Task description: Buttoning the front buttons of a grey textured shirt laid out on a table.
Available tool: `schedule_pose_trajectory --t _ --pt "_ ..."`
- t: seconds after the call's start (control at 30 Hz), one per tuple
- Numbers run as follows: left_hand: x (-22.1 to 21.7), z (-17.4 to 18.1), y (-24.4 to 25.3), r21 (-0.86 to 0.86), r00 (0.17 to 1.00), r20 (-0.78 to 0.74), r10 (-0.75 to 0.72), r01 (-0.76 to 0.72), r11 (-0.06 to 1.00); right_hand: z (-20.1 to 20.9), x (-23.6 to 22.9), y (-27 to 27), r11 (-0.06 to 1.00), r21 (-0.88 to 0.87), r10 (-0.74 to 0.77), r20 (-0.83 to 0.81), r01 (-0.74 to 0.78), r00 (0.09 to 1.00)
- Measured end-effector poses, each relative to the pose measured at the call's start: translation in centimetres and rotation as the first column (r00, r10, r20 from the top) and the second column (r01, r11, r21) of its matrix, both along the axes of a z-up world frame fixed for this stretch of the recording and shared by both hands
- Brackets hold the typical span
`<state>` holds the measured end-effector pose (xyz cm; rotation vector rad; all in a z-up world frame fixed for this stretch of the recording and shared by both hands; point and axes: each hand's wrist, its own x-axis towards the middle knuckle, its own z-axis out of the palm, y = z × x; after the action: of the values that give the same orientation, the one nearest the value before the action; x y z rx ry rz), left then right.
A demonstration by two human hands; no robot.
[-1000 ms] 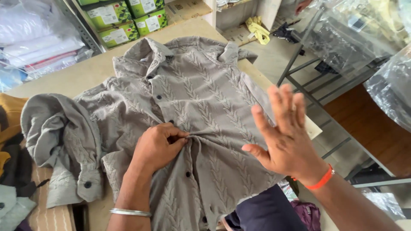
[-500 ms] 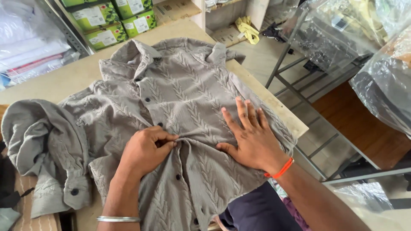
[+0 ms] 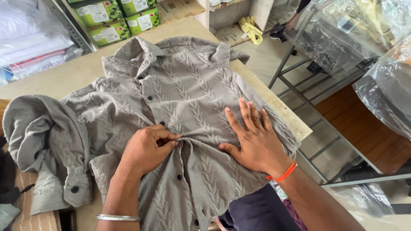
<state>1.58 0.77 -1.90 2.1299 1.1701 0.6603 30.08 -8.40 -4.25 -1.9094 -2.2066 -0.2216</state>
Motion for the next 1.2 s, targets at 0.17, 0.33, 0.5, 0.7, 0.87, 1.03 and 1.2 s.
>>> schedule_pose_trajectory --t 0.17,0.33,0.5,0.7,0.87,1.03,1.2 --pt "-0.2 0.0 -0.1 -0.002 1.000 -0.027 -0.002 0.002 1.000 0.0 -0.2 -0.1 1.000 -0.003 -0.002 -0.032 0.002 0.999" --pt "0.0 -0.1 -0.1 -0.007 1.000 0.011 -0.004 0.004 1.000 0.2 -0.1 0.0 1.000 -0.012 -0.010 -0.012 0.010 1.000" --pt "0.3 0.5 -0.3 -0.029 0.999 -0.028 0.027 -0.028 0.999 0.2 0.0 0.0 1.000 -0.015 -0.008 -0.008 0.008 1.000" --pt "0.4 0.7 -0.2 -0.044 0.998 -0.049 0.048 -0.050 0.998 0.5 -0.1 -0.2 1.000 0.011 0.010 -0.092 -0.009 0.996" --pt "-0.2 0.0 0.1 0.030 1.000 0.007 -0.004 0.004 1.000 2.4 -0.4 -3.8 0.946 0.319 0.180 -0.395 -0.049 0.901" --pt "0.3 0.3 -0.1 -0.033 1.000 -0.001 -0.014 0.014 0.999 3.8 -1.4 -10.7 0.824 0.566 0.510 -0.741 -0.002 0.436" --pt "0.1 0.2 -0.1 -0.036 1.000 -0.015 0.024 -0.024 0.999 -1.9 5.5 -15.5 0.689 0.709 0.057 0.153 -0.150 0.987"
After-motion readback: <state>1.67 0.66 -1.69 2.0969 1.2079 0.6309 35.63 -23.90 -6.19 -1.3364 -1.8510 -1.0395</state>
